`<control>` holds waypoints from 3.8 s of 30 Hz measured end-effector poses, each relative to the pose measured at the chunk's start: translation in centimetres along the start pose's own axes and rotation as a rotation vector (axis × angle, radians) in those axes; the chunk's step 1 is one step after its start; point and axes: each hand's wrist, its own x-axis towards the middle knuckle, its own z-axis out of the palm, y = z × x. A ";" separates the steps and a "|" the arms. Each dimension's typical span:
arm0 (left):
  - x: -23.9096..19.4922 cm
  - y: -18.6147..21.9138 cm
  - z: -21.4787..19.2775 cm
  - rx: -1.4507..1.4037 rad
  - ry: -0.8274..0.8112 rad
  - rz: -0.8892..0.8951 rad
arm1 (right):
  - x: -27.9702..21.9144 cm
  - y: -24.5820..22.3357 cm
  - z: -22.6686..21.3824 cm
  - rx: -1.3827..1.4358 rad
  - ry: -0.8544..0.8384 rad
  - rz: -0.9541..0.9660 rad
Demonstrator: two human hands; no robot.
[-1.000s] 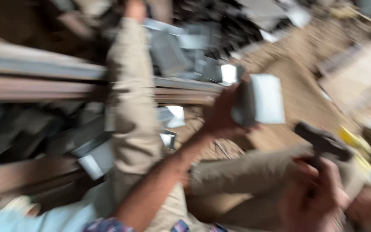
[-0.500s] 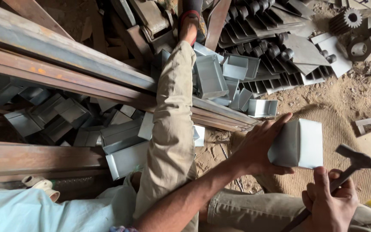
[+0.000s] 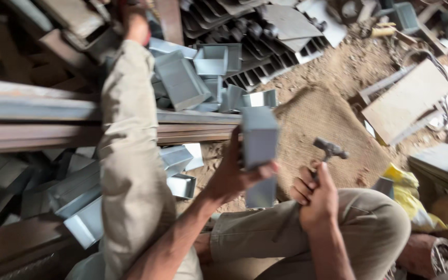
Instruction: The person hammers a small rectangular metal box, turning it over several times to work on different sides.
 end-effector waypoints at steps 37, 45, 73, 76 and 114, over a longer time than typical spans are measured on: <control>-1.1 -1.4 -2.4 0.215 -0.285 -0.514 | -1.9 -0.1 5.1 -0.486 0.172 -0.242; 0.1 -3.6 -1.6 0.293 -0.296 -0.634 | -8.3 -9.7 11.5 -1.488 0.079 -0.733; 1.3 -5.6 -2.6 0.425 -0.256 -0.605 | -7.1 -7.7 9.7 -1.633 -0.117 -0.405; 2.1 -8.5 -3.0 0.492 -0.263 -0.726 | -8.7 -8.9 10.5 -1.537 0.002 -0.790; 1.9 -1.9 0.2 0.521 0.168 0.309 | -12.2 -9.1 7.0 -1.496 0.095 -0.957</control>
